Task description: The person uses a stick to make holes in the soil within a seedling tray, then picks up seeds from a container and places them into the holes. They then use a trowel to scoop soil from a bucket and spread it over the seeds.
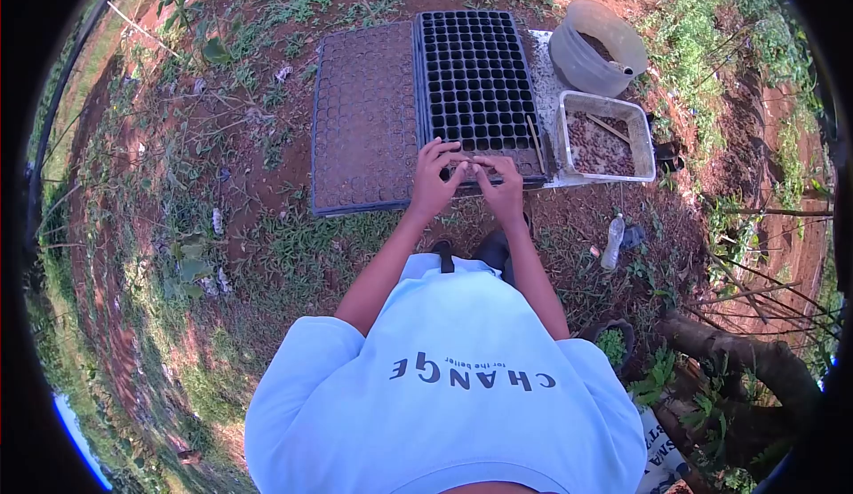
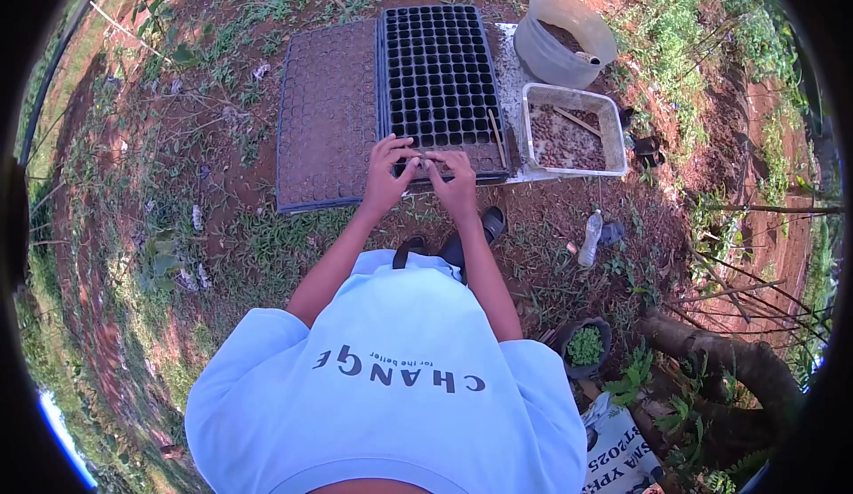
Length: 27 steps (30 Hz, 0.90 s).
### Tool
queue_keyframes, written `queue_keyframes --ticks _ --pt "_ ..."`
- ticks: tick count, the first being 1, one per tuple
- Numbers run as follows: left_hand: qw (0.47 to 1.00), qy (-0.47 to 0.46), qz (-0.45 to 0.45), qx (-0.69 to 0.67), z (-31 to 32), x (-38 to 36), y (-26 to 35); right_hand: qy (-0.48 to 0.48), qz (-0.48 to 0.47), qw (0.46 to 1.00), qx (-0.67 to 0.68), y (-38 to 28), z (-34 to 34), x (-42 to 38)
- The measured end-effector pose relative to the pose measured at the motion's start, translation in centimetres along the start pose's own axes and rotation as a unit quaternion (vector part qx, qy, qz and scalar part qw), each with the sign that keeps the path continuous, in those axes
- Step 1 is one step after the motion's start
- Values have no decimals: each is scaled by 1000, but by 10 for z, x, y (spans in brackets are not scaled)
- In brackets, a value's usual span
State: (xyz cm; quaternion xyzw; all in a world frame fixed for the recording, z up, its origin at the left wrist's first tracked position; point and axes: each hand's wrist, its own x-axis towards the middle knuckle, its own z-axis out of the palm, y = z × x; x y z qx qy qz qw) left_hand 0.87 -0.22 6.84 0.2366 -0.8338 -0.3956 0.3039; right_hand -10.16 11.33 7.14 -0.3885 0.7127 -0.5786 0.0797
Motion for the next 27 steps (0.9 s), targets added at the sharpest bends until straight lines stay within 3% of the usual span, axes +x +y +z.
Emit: queue_keyframes --ticks 27 --pt "998 22 65 11 -7 2 3 -15 -21 1000 -14 -3 -4 0"
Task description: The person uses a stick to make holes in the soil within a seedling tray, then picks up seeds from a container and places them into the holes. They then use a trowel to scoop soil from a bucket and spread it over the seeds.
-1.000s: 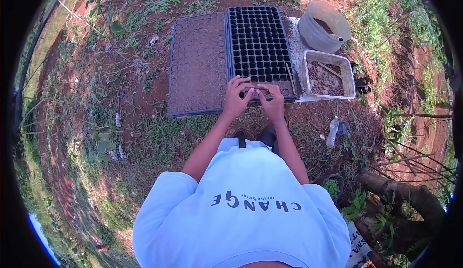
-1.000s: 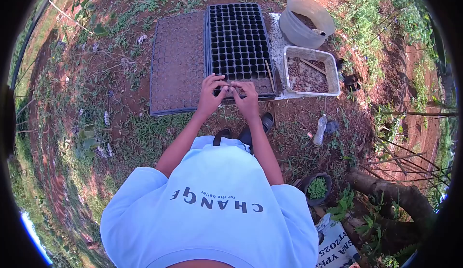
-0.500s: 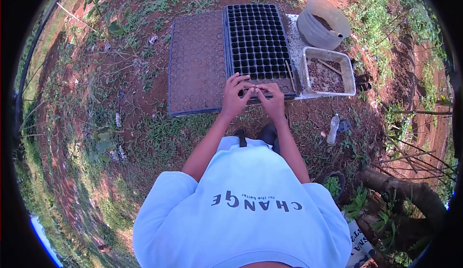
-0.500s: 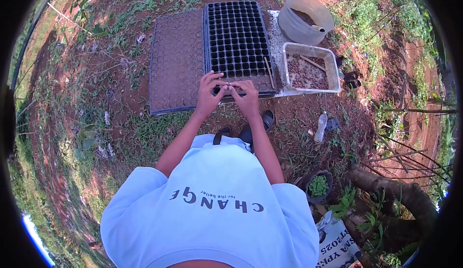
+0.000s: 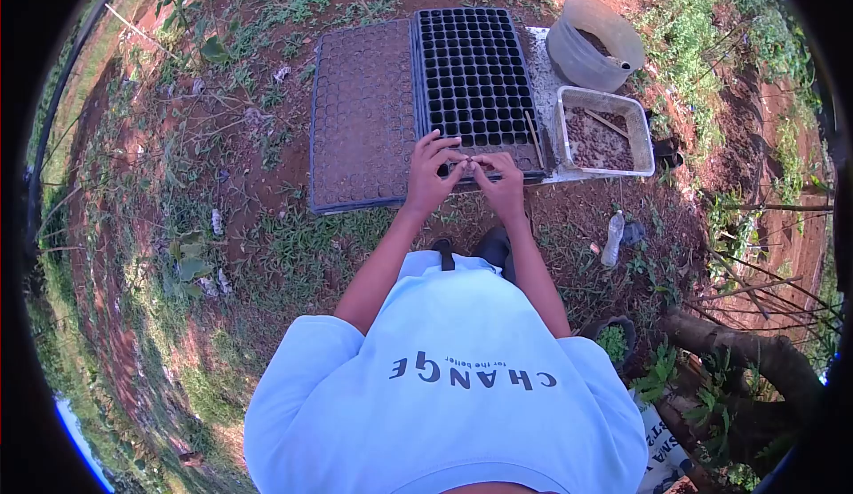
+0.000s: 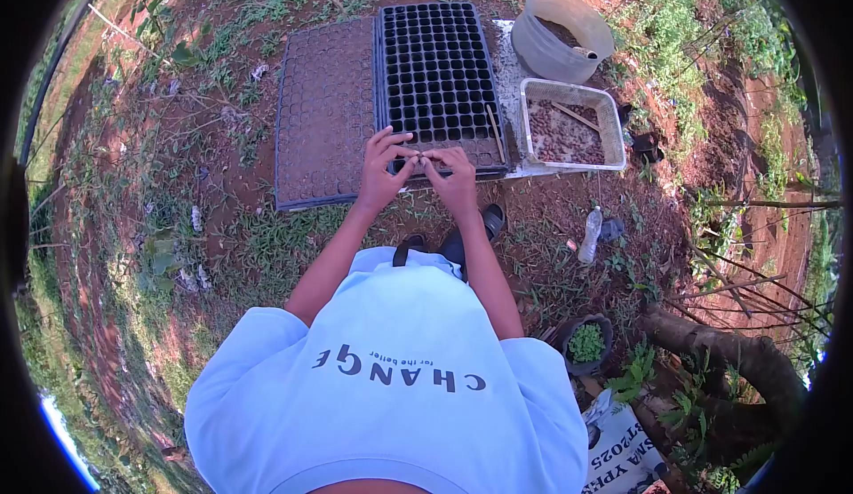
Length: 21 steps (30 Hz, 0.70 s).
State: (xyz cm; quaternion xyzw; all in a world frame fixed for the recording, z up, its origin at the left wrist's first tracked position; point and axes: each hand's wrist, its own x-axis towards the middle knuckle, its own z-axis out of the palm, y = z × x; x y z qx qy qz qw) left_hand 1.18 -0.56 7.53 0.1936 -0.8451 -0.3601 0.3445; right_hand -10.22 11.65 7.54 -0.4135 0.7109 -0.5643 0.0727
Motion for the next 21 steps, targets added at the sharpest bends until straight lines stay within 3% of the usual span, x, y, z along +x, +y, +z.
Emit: queue_keyframes --ticks 17,21 --pt "999 -8 -25 -25 -1 -3 1 -19 10 999 26 -3 -1 0" --pt "999 -22 -31 -32 -2 -2 2 -37 52 998 21 -8 -3 3"
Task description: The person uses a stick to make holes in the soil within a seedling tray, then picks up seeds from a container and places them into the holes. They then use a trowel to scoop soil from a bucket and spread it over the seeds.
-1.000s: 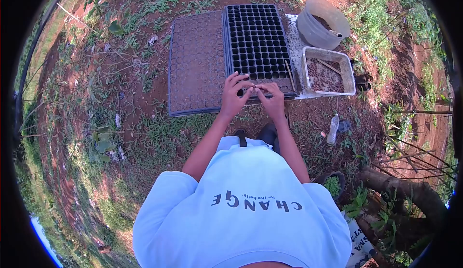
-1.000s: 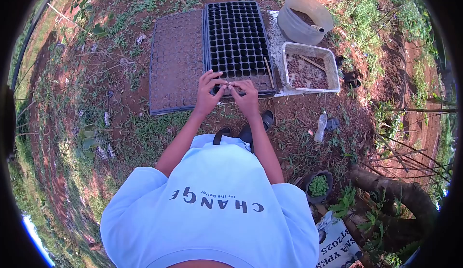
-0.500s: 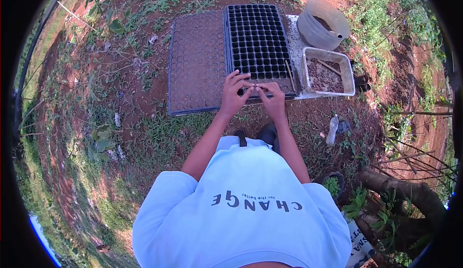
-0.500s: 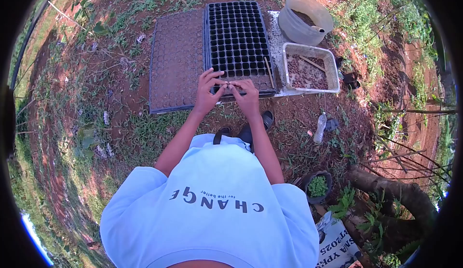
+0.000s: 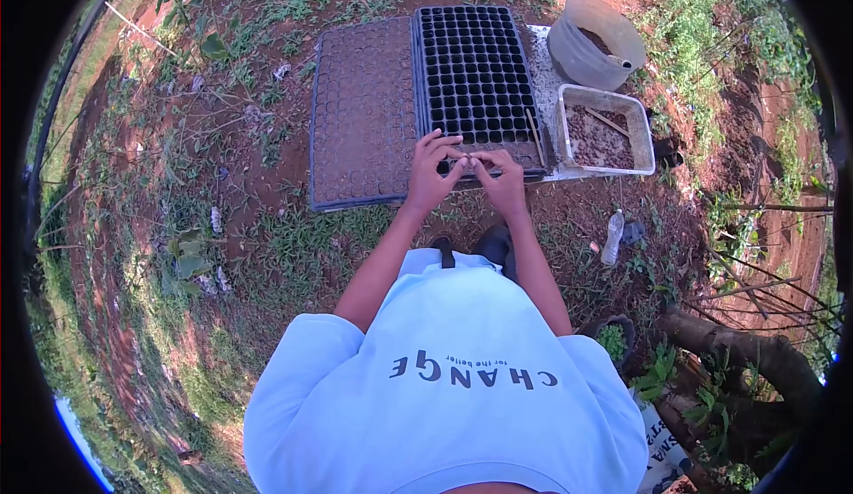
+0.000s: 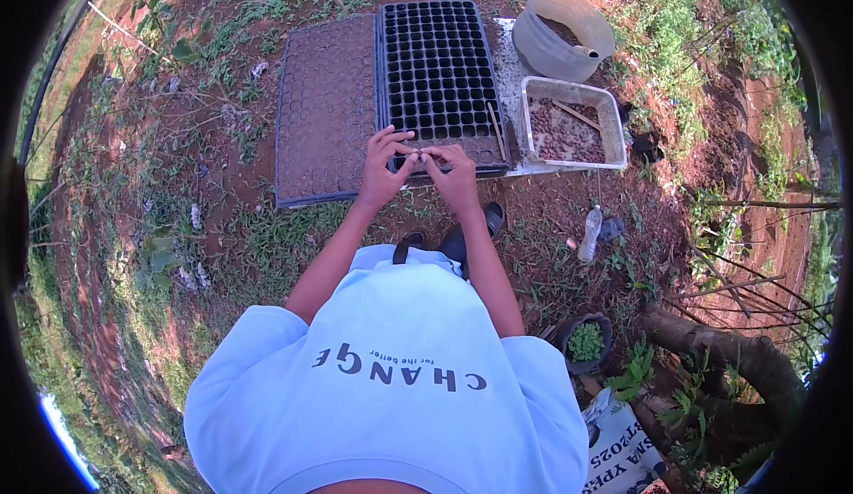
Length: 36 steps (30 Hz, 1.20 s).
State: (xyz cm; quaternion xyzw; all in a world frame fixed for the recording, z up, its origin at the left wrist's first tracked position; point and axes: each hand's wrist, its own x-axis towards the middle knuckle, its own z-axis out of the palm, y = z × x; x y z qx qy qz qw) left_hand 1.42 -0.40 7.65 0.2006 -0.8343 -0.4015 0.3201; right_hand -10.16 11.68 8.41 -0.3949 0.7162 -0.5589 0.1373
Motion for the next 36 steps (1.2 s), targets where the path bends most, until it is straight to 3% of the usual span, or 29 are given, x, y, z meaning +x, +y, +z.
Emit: queue_keyframes --ticks 20,28,36 --pt "999 -10 -29 -45 -1 -1 -2 -57 34 998 9 -5 -7 7" --pt "997 49 45 25 -7 3 -2 -22 65 991 115 0 5 4" --pt "994 52 77 59 -12 3 -6 -45 84 988 122 9 9 7"
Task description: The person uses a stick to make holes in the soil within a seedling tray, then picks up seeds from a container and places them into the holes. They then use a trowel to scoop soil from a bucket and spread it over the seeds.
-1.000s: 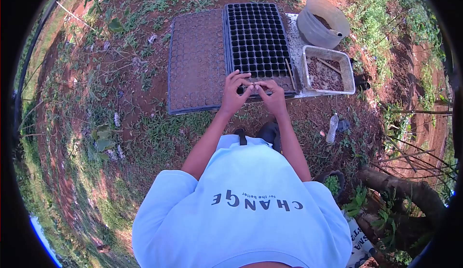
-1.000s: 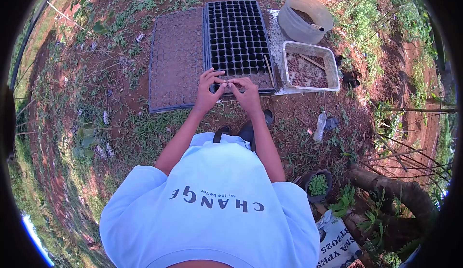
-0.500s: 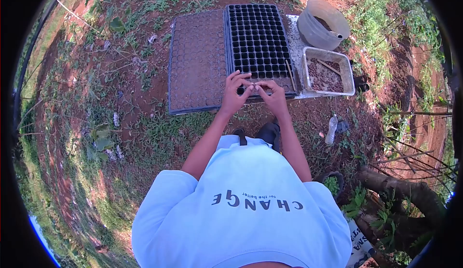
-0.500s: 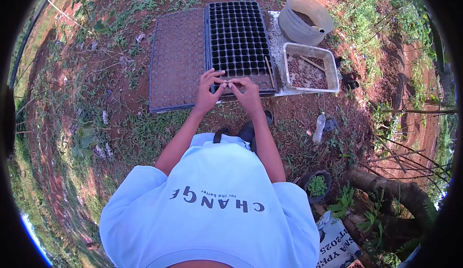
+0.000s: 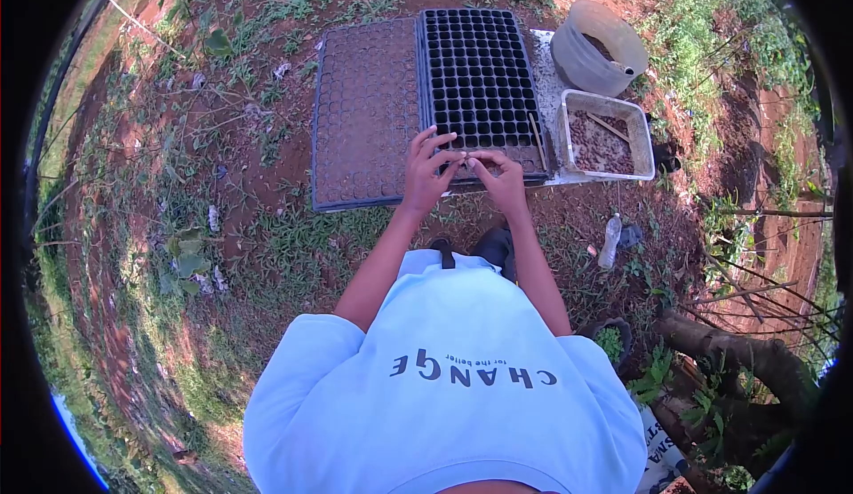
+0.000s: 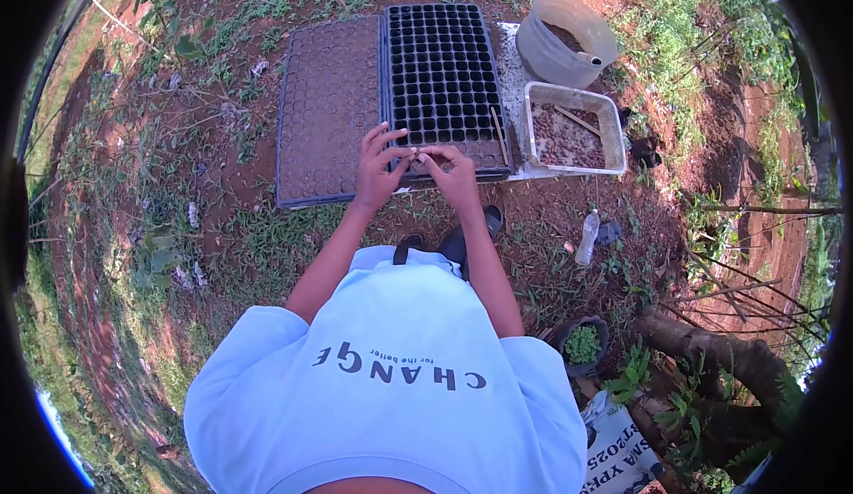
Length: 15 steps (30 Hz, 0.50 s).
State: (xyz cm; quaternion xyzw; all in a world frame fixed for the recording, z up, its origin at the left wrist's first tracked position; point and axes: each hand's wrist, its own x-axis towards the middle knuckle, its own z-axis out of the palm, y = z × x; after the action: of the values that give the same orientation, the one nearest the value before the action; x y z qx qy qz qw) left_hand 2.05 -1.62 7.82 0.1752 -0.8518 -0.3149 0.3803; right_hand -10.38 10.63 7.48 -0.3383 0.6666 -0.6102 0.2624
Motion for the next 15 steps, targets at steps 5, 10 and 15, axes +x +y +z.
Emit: queue_keyframes --ticks 5,10,15 --pt "1000 4 -11 1 -1 3 -1 -4 4 1000 6 -3 3 4" --pt "1000 -4 -18 8 -2 5 -4 -6 7 1000 8 2 4 7" --pt "998 -23 -57 29 1 -4 -15 13 62 997 50 17 5 7"
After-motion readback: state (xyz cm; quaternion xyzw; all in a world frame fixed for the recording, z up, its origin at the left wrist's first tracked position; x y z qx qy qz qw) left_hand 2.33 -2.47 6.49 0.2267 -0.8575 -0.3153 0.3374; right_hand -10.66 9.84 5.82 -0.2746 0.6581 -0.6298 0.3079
